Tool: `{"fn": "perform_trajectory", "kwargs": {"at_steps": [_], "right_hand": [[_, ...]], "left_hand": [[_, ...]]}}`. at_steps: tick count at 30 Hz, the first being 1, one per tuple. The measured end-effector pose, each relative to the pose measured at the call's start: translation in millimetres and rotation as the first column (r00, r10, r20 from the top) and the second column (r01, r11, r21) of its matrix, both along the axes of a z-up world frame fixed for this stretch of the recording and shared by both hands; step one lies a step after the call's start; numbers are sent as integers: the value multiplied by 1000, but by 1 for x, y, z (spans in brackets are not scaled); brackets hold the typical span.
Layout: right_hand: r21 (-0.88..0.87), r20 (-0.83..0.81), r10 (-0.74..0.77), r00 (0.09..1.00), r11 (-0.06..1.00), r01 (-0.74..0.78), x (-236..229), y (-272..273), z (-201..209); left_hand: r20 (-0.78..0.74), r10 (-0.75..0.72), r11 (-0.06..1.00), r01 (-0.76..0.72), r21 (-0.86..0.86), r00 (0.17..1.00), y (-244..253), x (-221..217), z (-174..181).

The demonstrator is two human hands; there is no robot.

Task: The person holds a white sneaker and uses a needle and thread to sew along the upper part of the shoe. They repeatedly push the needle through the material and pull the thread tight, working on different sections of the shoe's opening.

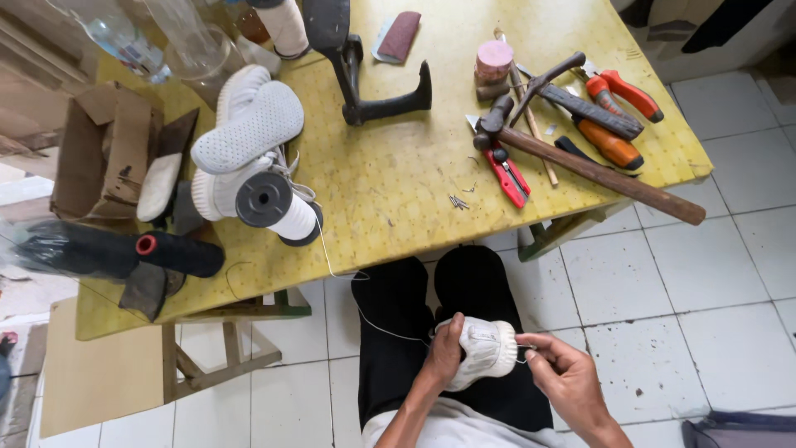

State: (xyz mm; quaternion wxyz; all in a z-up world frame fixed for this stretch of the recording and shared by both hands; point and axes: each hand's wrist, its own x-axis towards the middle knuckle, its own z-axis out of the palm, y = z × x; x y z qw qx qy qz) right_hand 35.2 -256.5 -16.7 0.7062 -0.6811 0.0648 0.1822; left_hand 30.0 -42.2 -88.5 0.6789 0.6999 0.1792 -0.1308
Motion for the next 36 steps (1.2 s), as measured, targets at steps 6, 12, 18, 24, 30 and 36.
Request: {"fn": "perform_trajectory", "kwargs": {"at_steps": [6,12,18,24,30,36], "right_hand": [[-365,28,247,969,904,-220,13,-22,44],[-320,87,389,917,883,-344,15,-2,82],[-682,37,481,876,653,-330,-30,-26,59],[-689,40,341,939,690,-221,-60,-46,39],[-597,228,213,950,802,-37,-50,-45,52],[-525,242,216,946,849,-60,-31,-42,46]], "left_hand": [[10,-82,992,83,-99,997,-5,-12,-27],[-47,-180,932,155,-328,982,18,-33,-6],[37,-116,956,122,-267,993,15,-32,2],[75,-169,961,181,-209,983,13,-23,4],[38,-165,961,170,-218,986,14,-20,2],[21,-171,964,172,-204,985,14,-20,9]]}}
